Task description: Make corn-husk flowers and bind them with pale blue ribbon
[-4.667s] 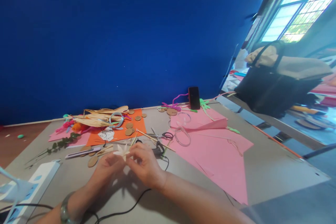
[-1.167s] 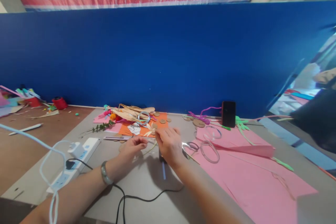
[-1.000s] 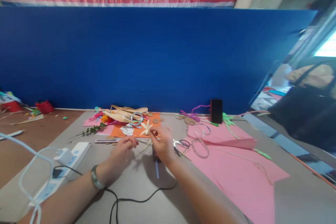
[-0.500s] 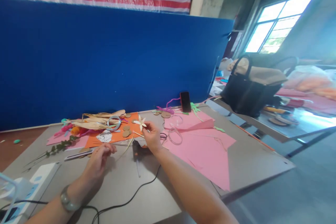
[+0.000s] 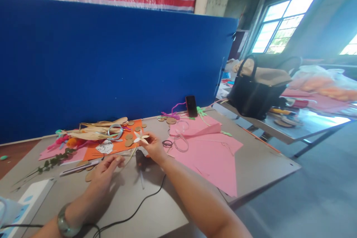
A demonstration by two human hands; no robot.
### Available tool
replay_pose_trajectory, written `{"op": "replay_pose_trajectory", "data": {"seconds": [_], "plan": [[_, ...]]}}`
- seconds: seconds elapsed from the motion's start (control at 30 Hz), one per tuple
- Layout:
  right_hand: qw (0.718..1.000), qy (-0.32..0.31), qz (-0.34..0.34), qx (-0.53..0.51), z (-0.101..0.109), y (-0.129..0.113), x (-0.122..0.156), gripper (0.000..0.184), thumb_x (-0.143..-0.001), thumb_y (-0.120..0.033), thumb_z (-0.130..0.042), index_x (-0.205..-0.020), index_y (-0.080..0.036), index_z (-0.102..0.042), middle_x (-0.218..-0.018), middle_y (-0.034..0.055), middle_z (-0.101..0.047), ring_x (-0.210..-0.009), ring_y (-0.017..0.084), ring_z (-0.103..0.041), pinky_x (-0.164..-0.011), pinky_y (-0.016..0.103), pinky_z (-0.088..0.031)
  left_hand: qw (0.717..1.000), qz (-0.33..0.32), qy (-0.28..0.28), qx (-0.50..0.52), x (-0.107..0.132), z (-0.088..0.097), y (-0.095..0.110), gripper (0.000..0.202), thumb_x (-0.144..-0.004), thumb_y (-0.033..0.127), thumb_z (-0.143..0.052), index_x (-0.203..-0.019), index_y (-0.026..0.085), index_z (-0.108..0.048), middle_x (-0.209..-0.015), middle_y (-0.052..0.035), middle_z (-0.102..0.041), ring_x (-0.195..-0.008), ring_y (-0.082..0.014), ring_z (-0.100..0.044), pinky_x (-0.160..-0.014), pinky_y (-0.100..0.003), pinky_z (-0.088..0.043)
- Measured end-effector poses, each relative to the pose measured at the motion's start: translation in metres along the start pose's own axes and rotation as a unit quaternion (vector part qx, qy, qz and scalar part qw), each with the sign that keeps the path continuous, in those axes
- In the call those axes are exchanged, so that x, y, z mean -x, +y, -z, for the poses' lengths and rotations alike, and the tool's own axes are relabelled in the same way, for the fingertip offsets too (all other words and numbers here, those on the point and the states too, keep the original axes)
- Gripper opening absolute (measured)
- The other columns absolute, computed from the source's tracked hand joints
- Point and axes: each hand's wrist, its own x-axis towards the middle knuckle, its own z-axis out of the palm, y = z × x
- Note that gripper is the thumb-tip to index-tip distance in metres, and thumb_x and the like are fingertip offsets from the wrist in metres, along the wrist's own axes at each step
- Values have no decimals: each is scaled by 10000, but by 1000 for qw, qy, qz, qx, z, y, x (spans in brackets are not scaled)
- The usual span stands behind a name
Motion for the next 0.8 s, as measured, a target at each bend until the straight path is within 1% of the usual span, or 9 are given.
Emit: {"op": "replay_pose_trajectory", "data": {"seconds": [0.13, 0.2, 0.3, 0.33, 0.43, 0.5, 0.6, 0.7, 0.8], "plan": [[999, -32, -18, -3, 3, -5, -1, 233, -625, -326, -771, -701, -194, -595, -581, -25, -617, -564, 139, -574, -611, 275, -481, 999, -14, -23, -36, -12, -3, 17, 230, -769, 402, -640, -694, 185, -661, -670, -24, -635, -681, -182, -567, -683, -287, -439], [998, -51, -24, -7, 4, -7, -2, 229, -634, -331, -776, -686, -183, -609, -577, -25, -617, -555, 129, -569, -617, 274, -481, 999, -37, 6, -27, -21, -5, 29, 214, -736, 392, -677, -733, 177, -667, -684, -18, -644, -667, -170, -563, -671, -277, -436], [995, -83, -38, -27, 6, -5, -4, 247, -634, -340, -785, -696, -167, -621, -580, -27, -621, -541, 114, -563, -608, 263, -475, 992, -106, 42, -45, -32, -10, 51, 221, -737, 345, -678, -885, 180, -683, -821, -39, -672, -753, -178, -572, -722, -284, -435], [994, -95, -45, -35, 7, -3, -5, 255, -630, -340, -790, -700, -163, -619, -582, -25, -625, -542, 112, -566, -605, 259, -473, 987, -144, 39, -64, -34, -13, 57, 230, -757, 327, -653, -938, 188, -681, -861, -45, -673, -793, -186, -577, -758, -295, -434], [987, -133, -65, -59, 10, 4, -7, 283, -623, -349, -797, -693, -157, -601, -586, -19, -633, -548, 116, -581, -591, 252, -467, 960, -244, 1, -136, -36, -20, 70, 248, -782, 273, -612, -1018, 219, -666, -998, -63, -655, -938, -223, -576, -850, -338, -429], [981, -163, -74, -69, 12, 7, -8, 311, -618, -375, -798, -691, -156, -590, -612, -11, -645, -552, 118, -587, -589, 255, -470, 943, -288, -13, -167, -35, -21, 71, 243, -786, 247, -597, -1019, 239, -664, -1048, -68, -639, -1017, -244, -558, -899, -372, -423], [976, -192, -78, -72, 14, 9, -9, 348, -609, -408, -800, -710, -150, -589, -643, 0, -656, -558, 121, -593, -591, 259, -473, 927, -322, -25, -190, -36, -18, 66, 245, -784, 215, -583, -1009, 257, -671, -1060, -66, -629, -1058, -253, -545, -954, -403, -401], [972, -206, -81, -74, 15, 6, -8, 370, -597, -423, -804, -715, -147, -588, -621, -4, -641, -534, 119, -581, -556, 250, -457, 926, -323, -29, -192, -37, -14, 61, 248, -771, 202, -593, -998, 256, -678, -1070, -64, -623, -1058, -249, -548, -961, -391, -398], [970, -216, -81, -76, 15, 3, -7, 372, -598, -435, -801, -704, -153, -584, -578, -24, -611, -470, 99, -532, -499, 233, -423, 932, -313, -13, -184, -38, -14, 56, 192, -736, 223, -641, -924, 241, -680, -1006, -59, -637, -1015, -248, -560, -927, -369, -409]]}}
